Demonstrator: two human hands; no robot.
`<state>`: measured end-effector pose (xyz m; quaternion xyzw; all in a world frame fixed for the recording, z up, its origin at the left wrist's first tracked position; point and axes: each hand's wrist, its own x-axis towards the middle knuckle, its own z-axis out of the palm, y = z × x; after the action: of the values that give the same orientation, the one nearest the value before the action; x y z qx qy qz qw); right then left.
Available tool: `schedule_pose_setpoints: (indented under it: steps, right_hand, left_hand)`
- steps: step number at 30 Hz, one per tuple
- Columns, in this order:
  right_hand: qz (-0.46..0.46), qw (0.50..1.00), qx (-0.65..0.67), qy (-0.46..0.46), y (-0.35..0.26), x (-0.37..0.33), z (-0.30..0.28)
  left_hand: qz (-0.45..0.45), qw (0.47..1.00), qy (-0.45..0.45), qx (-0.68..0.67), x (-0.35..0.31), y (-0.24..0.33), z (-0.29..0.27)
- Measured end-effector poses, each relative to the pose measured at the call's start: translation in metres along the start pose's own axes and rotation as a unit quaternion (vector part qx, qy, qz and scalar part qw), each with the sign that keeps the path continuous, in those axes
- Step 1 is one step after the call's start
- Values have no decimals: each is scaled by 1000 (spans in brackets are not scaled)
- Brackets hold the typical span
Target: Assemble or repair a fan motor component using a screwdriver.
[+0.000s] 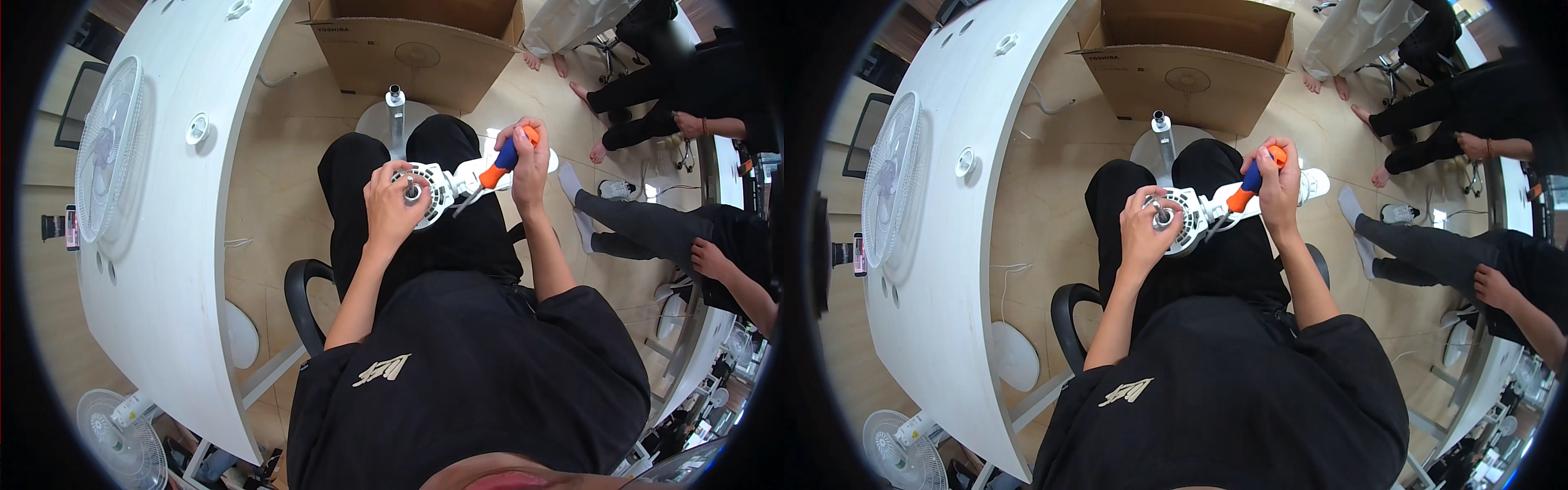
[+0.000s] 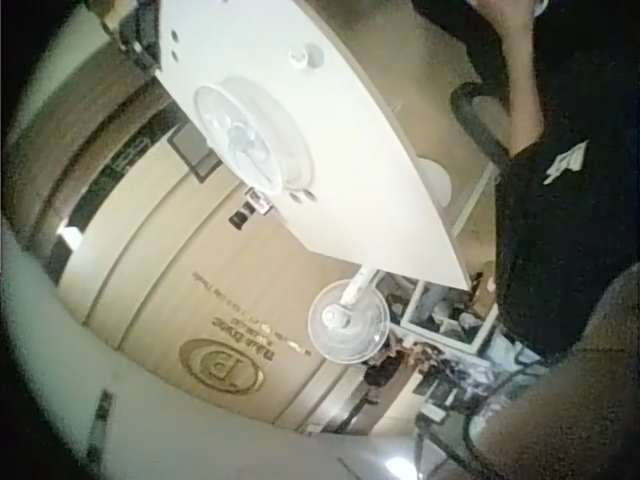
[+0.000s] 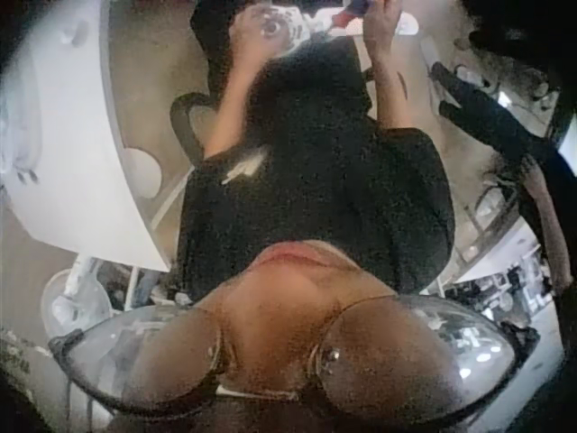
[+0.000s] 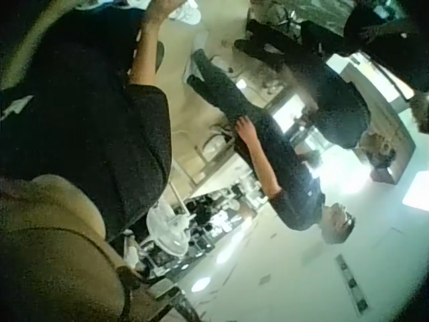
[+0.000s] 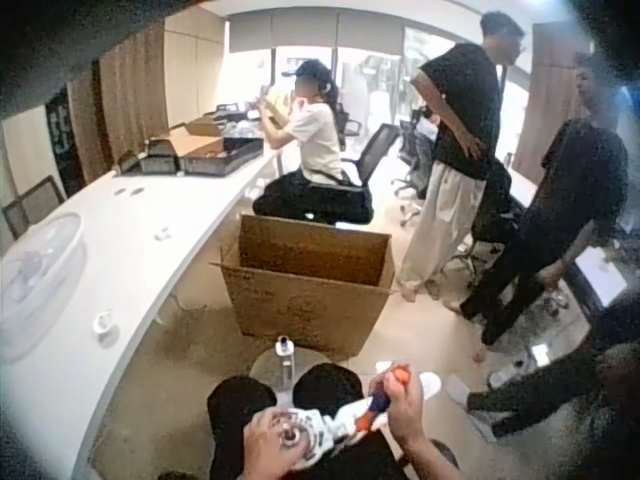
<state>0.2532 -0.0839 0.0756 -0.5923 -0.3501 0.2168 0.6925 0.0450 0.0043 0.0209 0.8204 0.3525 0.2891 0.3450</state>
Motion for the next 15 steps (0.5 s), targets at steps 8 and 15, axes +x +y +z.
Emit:
schedule_pose_setpoints:
  steps: [8, 15]
  right_hand:
    - [-61, 998, -20, 15, 4, -2, 12]
    - [-80, 996, -35, 2, 5, -2, 22]
  left_hand:
    - [0, 1000, 11, -8, -4, -1, 2]
    - [-5, 1000, 9, -14, -6, -3, 1]
